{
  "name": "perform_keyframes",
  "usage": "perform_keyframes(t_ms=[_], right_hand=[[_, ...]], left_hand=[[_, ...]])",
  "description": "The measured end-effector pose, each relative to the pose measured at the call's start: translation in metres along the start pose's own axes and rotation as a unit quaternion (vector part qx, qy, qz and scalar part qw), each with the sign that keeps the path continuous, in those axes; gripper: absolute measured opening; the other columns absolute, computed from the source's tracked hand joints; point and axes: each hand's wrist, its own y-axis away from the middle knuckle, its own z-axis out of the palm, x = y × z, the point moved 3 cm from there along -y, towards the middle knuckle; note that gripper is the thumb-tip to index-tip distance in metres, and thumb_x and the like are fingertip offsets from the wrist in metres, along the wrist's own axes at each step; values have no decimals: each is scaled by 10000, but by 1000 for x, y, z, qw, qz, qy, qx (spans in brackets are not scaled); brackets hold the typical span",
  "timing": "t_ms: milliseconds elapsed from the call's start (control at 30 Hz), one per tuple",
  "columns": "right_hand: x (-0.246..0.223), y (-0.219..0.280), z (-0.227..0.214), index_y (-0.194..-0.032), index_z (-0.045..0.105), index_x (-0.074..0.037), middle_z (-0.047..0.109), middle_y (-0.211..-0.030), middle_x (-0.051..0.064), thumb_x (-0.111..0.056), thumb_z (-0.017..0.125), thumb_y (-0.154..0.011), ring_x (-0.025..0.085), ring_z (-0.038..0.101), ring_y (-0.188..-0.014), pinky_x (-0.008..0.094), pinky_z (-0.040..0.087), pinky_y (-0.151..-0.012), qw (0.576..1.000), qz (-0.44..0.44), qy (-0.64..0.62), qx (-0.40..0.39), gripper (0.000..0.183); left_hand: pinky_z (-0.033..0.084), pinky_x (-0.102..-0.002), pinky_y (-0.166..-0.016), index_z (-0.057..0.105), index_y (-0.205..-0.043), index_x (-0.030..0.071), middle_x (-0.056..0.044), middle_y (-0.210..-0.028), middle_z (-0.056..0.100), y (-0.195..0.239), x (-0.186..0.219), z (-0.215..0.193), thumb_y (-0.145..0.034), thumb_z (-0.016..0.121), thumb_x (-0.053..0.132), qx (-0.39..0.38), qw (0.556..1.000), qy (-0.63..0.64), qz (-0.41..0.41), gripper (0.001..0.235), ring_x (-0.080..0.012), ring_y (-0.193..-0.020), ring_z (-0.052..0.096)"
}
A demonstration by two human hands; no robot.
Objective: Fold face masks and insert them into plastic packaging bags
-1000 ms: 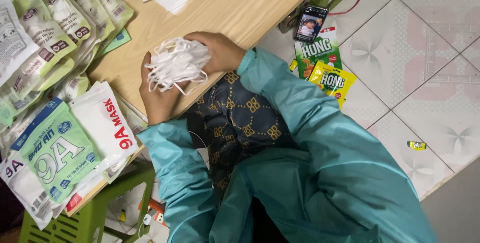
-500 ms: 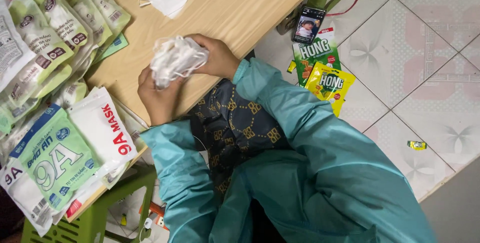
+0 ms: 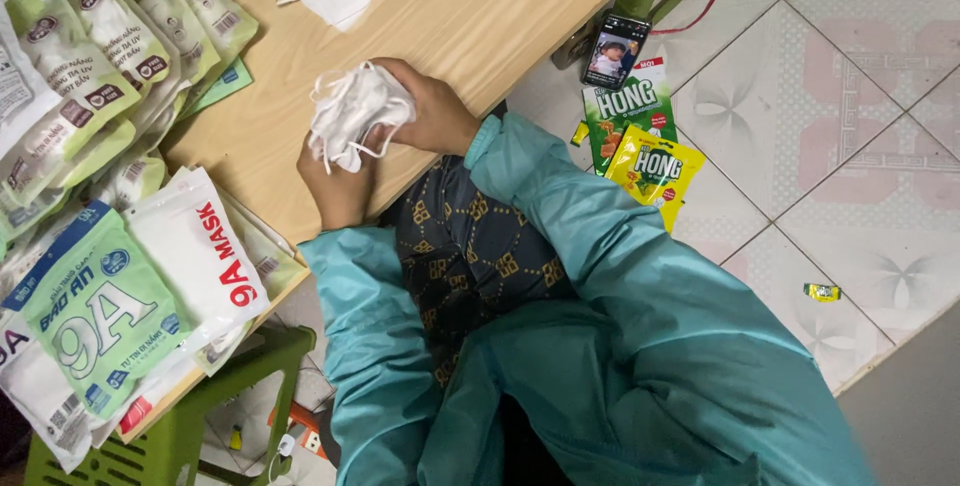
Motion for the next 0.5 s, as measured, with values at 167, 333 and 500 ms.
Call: perform_keyframes(t_ms=[167,333,500], right_hand=[[-8,-5,1,-1489,502,-204,712,-1259,196,-290,1004,-755,421,675,-1207,544,514,-1065,998,-40,-27,30,894],[-2,-6,7,-1513,434,-155,727,-1197,216,-359,883,-800,450,676,-1162,628,432,-1059,989,-42,130,-47,867],[-2,-4,10,-1516,449,-157,675,-1254,160,-211,928,-823,312,682,-1128,424,589,-912,992,3,-127,9,844]], left_hand=[[540,-435,-915,737,-1086,11,-197,-969,697,-9,15,-14,-735,1020,80,1,997,-51,53,456,-365,-979,719],[522,-573,-940,655,-1208,-48,-292,-1118,691,-10,3,-11,-768,953,203,-76,989,-113,-50,588,-500,-1106,653],[561,-438,-953,653,-1248,-23,-228,-1191,713,0,-2,-9,-825,885,173,34,989,25,-145,520,-336,-1115,696]])
